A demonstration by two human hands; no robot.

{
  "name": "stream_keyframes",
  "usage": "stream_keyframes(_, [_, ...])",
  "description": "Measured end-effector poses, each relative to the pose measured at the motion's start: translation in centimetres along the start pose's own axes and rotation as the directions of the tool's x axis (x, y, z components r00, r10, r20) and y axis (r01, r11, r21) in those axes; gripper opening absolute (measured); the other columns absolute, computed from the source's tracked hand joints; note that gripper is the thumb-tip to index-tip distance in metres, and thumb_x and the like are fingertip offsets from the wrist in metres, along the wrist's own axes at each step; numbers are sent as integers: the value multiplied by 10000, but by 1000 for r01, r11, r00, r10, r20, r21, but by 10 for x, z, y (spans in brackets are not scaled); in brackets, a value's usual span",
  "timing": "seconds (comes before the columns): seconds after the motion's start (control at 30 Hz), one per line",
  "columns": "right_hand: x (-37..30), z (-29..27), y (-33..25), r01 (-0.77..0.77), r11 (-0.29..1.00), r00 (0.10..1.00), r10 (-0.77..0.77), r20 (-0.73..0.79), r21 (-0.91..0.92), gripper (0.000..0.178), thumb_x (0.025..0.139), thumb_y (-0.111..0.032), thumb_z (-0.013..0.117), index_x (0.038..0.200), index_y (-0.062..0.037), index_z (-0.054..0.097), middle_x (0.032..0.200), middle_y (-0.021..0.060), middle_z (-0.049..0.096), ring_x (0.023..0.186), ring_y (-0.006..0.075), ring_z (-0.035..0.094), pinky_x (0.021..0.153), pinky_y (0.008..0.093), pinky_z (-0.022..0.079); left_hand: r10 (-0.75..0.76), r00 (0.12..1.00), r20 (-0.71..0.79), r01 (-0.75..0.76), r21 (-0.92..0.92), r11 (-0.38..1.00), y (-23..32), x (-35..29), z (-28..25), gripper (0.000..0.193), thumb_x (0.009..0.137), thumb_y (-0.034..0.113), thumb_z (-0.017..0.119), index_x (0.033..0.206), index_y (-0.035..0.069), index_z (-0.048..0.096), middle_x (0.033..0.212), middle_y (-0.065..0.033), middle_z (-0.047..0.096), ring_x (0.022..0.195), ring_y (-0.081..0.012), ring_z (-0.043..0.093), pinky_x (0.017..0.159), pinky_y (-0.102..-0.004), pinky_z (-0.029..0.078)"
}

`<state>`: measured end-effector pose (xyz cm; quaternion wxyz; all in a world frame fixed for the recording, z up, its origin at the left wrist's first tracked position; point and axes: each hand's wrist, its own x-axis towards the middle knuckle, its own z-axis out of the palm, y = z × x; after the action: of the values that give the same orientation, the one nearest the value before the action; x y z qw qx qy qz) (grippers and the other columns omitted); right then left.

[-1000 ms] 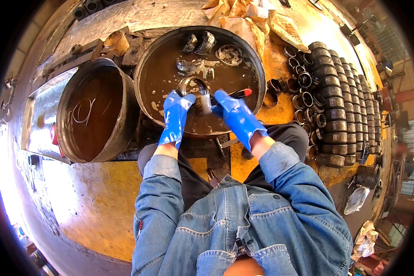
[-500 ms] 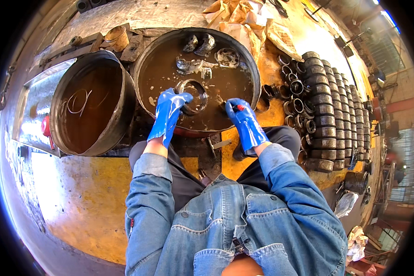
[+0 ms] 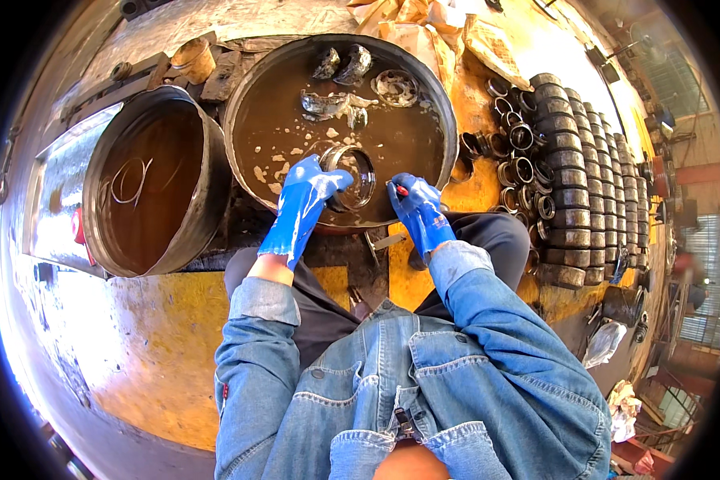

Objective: The person scrubs small metal rings with a red-handled brush in a basin of dark liquid. They repeatedly dip the rings into the liquid, scrub them thoroughly, and place them on a nearby surface. The person handles the rings one at a time, ensuring each is cleaned before moving to the next.

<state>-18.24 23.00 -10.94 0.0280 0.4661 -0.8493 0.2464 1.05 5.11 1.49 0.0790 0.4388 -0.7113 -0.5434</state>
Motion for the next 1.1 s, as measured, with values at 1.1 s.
stream_keyframes(1.1, [8,2,-5,-131,989,963,143,229,-66,228,949,-384,716,1024,-178,777,934,147,784,918,385,751,835,518,580,-100,995,7,97,215,972,2,19,-4,659,733,431,824,1240,24,715,1222,-244,737,1171,-401,694,1003,-456,541])
